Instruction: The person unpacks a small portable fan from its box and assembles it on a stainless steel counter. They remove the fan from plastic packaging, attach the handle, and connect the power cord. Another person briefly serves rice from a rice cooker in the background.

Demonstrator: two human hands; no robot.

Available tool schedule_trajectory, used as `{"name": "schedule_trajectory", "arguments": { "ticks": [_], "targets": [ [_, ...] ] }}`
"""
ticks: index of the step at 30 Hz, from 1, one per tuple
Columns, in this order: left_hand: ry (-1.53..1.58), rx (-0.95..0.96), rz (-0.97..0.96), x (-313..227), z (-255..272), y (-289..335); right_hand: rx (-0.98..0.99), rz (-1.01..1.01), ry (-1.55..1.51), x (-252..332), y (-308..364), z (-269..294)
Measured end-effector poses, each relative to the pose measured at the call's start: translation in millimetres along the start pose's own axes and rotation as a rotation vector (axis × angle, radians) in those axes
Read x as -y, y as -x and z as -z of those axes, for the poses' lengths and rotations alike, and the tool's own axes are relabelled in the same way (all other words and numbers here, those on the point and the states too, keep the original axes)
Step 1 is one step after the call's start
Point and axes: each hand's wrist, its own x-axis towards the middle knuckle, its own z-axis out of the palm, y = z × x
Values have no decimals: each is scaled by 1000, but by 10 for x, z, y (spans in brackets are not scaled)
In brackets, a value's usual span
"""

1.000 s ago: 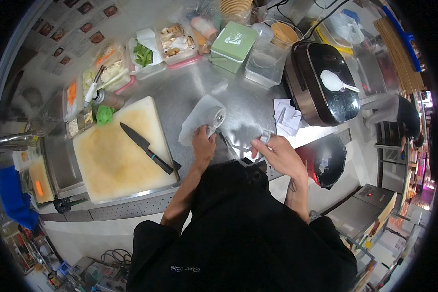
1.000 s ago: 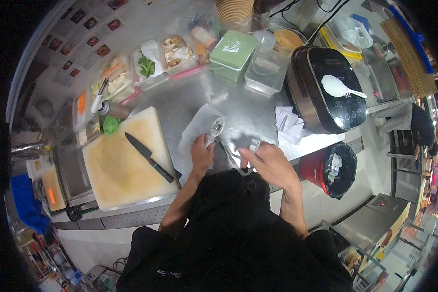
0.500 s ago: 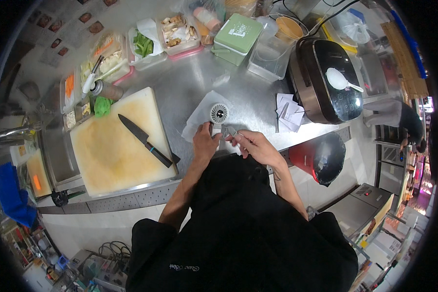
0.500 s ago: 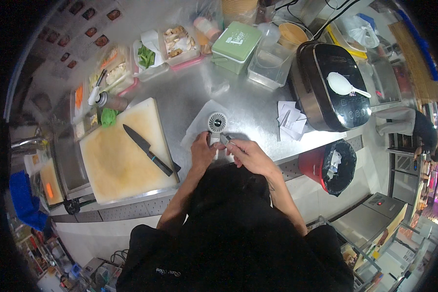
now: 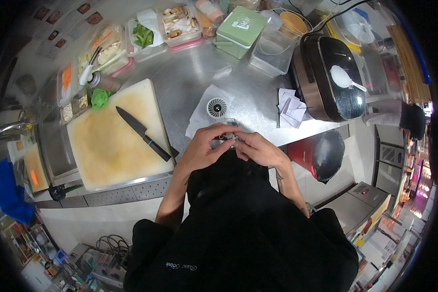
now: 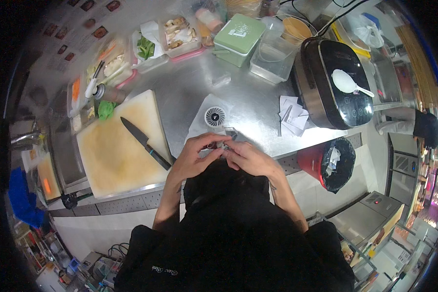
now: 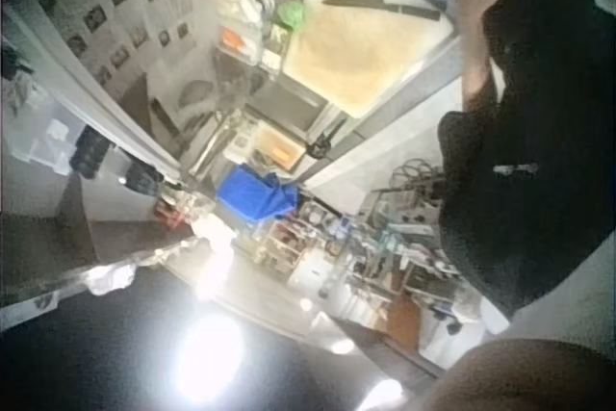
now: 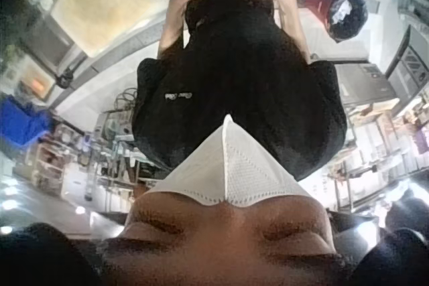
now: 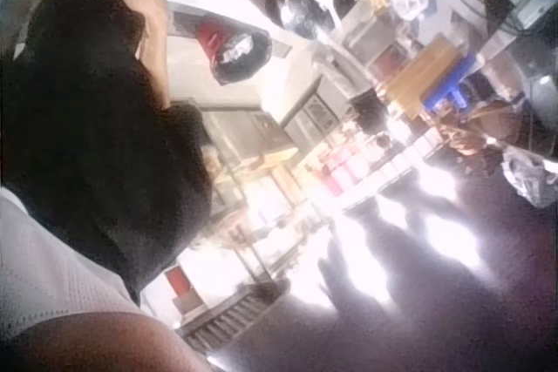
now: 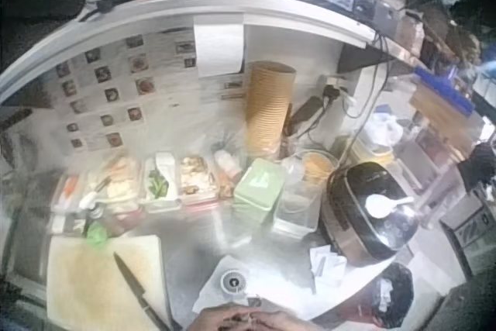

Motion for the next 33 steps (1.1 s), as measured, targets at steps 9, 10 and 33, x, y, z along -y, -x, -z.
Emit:
{"name": "schedule_trajectory", "arguments": {
  "ticks": [9,10,33],
  "targets": [
    [-365,-305,-214,-368,103,78,-563,330,201,334,194,33],
    [-347,-306,-218,-460,97,80,-584,384,201,332,200,36],
    [-516,-428,-492,-740,-229,51,-494,310,46,663,246,39]
  ]
}}
